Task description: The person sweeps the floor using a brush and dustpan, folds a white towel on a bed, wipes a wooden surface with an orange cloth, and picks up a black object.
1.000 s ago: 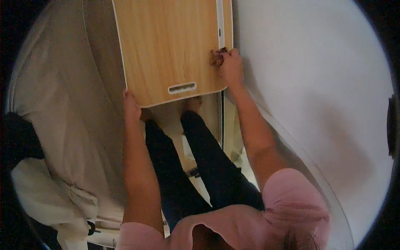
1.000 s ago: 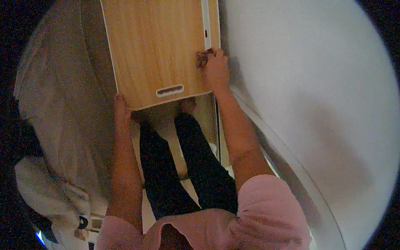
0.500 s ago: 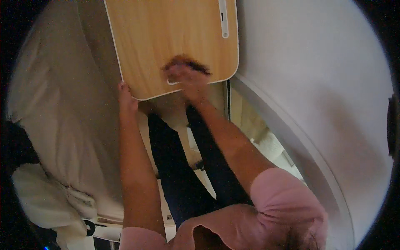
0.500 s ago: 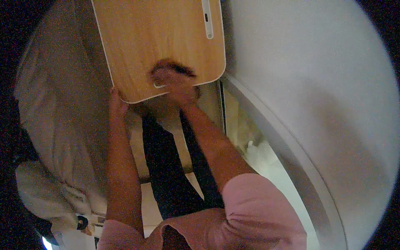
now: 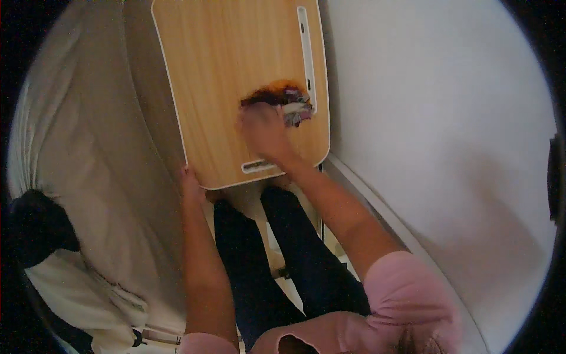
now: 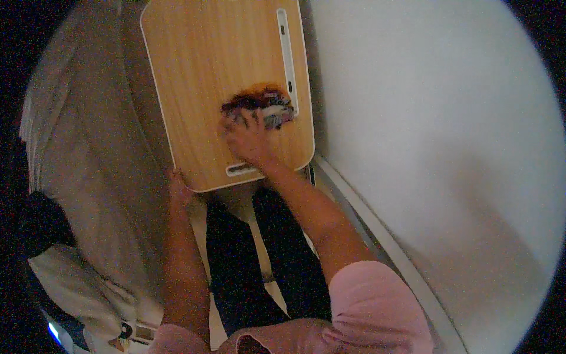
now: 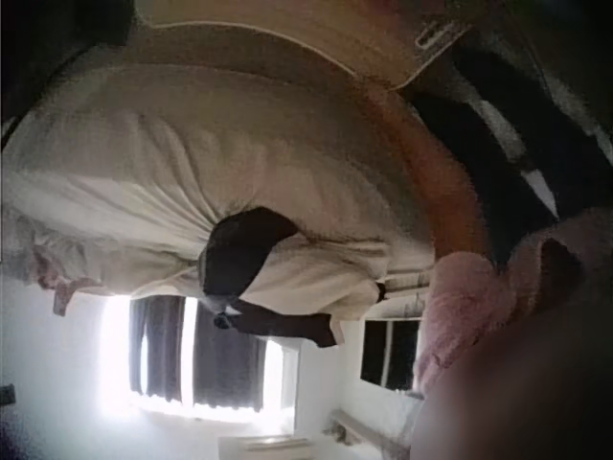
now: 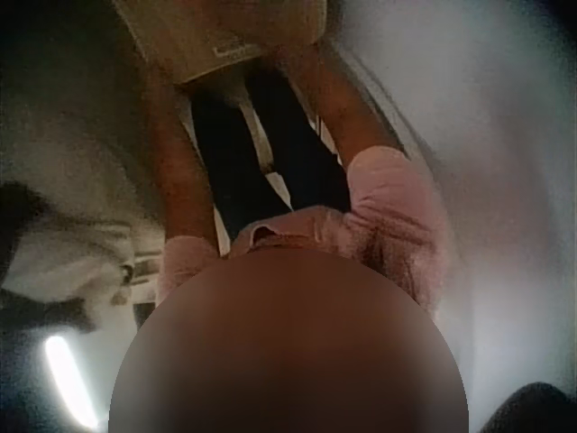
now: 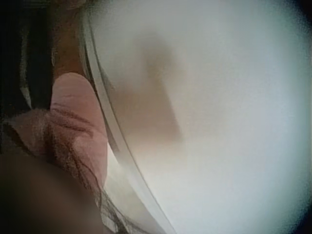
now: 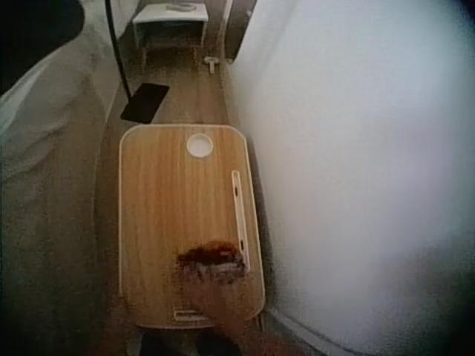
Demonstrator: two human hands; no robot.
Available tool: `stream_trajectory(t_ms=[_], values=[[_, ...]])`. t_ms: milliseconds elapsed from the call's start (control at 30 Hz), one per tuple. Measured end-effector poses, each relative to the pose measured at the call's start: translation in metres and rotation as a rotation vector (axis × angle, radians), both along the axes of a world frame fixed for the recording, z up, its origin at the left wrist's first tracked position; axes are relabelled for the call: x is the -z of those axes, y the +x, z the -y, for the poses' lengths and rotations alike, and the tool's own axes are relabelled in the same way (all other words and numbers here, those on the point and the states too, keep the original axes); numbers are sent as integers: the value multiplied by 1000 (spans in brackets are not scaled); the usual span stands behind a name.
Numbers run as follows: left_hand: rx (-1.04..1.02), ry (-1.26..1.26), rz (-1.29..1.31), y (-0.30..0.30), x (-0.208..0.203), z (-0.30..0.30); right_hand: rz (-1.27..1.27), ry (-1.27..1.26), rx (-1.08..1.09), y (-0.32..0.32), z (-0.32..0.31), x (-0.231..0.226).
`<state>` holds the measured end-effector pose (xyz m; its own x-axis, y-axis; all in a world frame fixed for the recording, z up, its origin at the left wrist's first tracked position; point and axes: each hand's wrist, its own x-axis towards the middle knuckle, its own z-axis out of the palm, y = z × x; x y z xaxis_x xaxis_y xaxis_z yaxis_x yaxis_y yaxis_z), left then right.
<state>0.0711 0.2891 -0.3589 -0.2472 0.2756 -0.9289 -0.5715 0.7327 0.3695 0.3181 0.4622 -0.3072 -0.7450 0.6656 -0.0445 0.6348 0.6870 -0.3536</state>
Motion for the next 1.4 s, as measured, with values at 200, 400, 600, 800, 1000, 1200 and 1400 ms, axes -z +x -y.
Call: stream_trajectory(t_ms=[200, 400, 600, 800, 1000, 1200, 1400], values=[[-86, 50, 11, 61, -12, 55, -20, 259, 112, -1, -21, 23], [-138, 97, 112, 41, -28, 107, 250, 226, 397, -6, -153, -18], [-112, 56, 62, 38, -42, 102, 9, 356, 534, 54, -137, -25], [-109, 43, -36, 25, -39, 96, -27, -249, 1140, 76, 23, -61], [-42, 17, -31, 54, -61, 36, -176, -386, 1315, 128, 84, -67], [-20, 97, -39, 51, -50, 53, -268, -525, 1229, 165, 85, -54], [-119, 159, -251, 30, -67, 56, -345, -479, 1253, 111, 71, -115]])
